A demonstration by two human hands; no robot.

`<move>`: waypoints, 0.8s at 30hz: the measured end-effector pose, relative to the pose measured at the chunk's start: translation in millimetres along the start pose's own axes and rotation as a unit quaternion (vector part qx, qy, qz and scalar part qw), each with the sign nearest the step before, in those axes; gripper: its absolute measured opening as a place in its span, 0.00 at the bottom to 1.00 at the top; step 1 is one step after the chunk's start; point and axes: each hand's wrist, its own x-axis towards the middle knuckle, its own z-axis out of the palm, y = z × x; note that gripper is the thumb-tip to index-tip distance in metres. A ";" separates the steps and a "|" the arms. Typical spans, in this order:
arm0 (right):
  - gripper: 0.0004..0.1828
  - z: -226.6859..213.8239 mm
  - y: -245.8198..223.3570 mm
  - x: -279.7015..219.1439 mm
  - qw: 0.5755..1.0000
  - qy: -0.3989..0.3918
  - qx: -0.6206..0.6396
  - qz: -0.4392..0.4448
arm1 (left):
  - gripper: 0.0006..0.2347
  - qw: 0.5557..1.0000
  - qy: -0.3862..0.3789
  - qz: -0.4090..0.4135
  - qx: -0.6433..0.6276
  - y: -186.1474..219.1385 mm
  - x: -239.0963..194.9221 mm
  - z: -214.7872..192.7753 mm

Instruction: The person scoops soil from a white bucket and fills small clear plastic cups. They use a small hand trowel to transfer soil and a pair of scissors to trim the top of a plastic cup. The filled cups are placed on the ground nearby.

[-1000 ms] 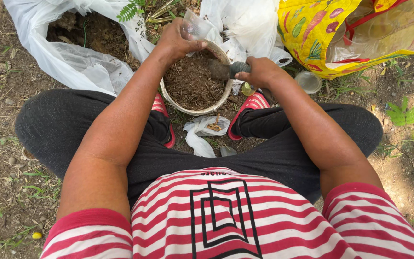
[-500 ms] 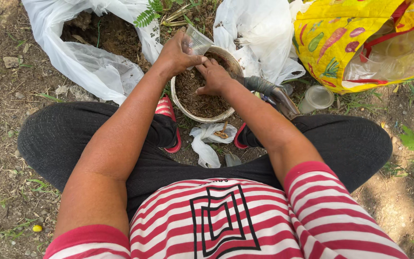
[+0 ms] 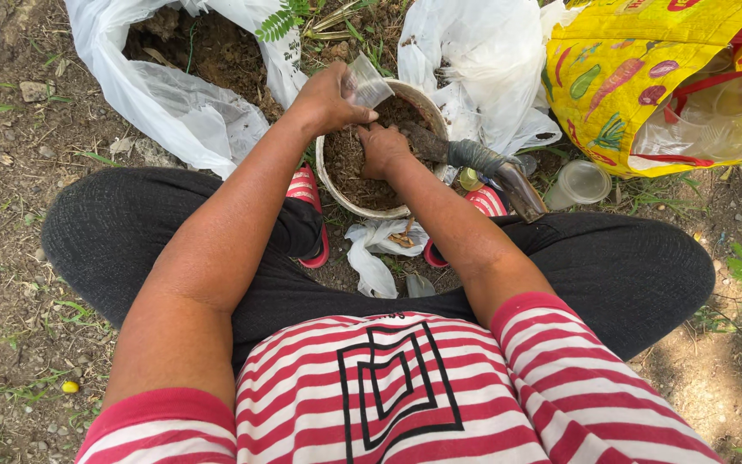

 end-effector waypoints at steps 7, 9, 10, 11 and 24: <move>0.49 18.1 46.7 1.8 0.969 -0.019 0.246 -0.010 | 0.32 0.979 -0.091 0.001 0.184 -4.7 -6.1 -1.8; 0.43 14.4 63.7 -10.5 0.900 -0.009 0.436 0.005 | 0.31 0.975 -0.102 0.011 0.196 -7.7 -7.1 1.4; 0.40 10.8 69.3 -16.0 0.851 -0.003 0.524 0.012 | 0.31 0.975 -0.106 0.007 0.195 -8.4 -5.8 2.5; 0.37 6.4 72.4 -20.0 0.816 0.032 0.577 0.012 | 0.30 0.975 -0.110 0.004 0.195 -8.6 -5.1 4.8; 0.22 -72.3 42.7 -59.3 0.720 0.139 0.674 -0.089 | 0.27 0.999 -0.024 0.023 0.040 12.8 -1.0 19.4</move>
